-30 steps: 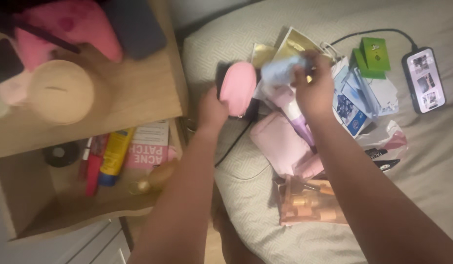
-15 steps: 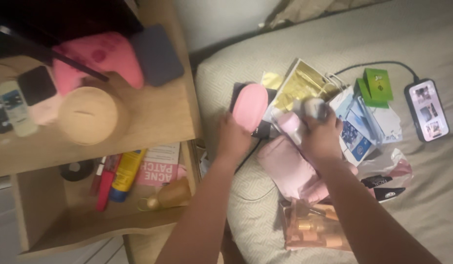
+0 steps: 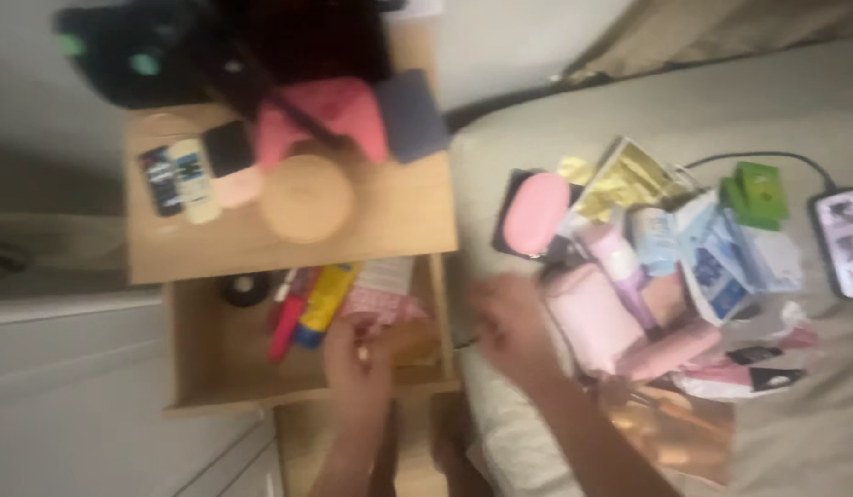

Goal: The person empties a bedroom drawer by removing various items such as skincare products, makeup, and small boxes, placing them on the bed. They then sort through the items on the bed, inspecting and organizing them into a small white bag before placing the bag into the now-empty drawer.

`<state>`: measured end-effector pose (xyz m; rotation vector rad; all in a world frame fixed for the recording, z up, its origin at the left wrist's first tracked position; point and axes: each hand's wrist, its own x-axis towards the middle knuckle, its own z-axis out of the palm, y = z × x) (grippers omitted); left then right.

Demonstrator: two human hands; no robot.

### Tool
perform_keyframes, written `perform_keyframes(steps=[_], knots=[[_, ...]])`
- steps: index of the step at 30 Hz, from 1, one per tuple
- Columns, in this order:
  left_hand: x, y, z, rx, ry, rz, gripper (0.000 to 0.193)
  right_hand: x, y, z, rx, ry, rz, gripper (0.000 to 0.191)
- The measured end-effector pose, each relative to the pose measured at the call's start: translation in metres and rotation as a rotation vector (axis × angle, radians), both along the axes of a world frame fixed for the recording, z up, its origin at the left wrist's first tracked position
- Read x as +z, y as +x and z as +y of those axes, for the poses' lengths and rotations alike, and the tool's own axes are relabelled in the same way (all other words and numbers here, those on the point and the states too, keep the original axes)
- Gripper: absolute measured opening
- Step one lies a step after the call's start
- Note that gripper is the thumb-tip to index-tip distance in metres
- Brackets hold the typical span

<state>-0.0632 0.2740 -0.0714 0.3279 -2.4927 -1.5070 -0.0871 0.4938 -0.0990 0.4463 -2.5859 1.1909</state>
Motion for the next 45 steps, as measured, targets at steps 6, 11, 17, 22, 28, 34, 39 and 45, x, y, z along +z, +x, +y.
perform_keyframes(steps=[6, 11, 17, 22, 28, 34, 39, 45], knots=[[-0.039, -0.034, -0.087, -0.033, -0.573, -0.188, 0.054, -0.005, 0.021, -0.107, 0.290, 0.174, -0.544, 0.048], [-0.040, -0.063, -0.086, -0.074, -0.670, -0.400, 0.067, -0.013, -0.004, -0.137, 0.242, 0.701, -0.597, 0.057], [-0.030, -0.064, -0.085, -0.062, -0.743, -0.650, 0.056, -0.031, -0.017, -0.142, 0.198, 0.834, -0.826, 0.032], [-0.037, -0.058, -0.097, -0.185, -0.812, -0.742, 0.043, -0.030, -0.010, -0.127, 0.235, 0.448, -0.574, 0.064], [-0.046, -0.055, -0.110, -0.234, -1.032, -0.436, 0.036, 0.005, -0.012, -0.112, -0.029, -0.563, -0.688, 0.069], [-0.039, -0.053, -0.114, -0.339, -1.049, -0.559, 0.033, 0.026, -0.083, -0.094, -0.370, -0.328, -0.218, 0.054], [-0.040, -0.052, -0.124, -0.385, -1.099, -0.586, 0.028, 0.032, -0.112, -0.099, -0.497, -0.189, -0.279, 0.061], [-0.040, -0.055, -0.139, -0.237, -0.753, -0.741, 0.041, 0.031, -0.127, -0.100, -0.437, -0.230, -0.272, 0.062]])
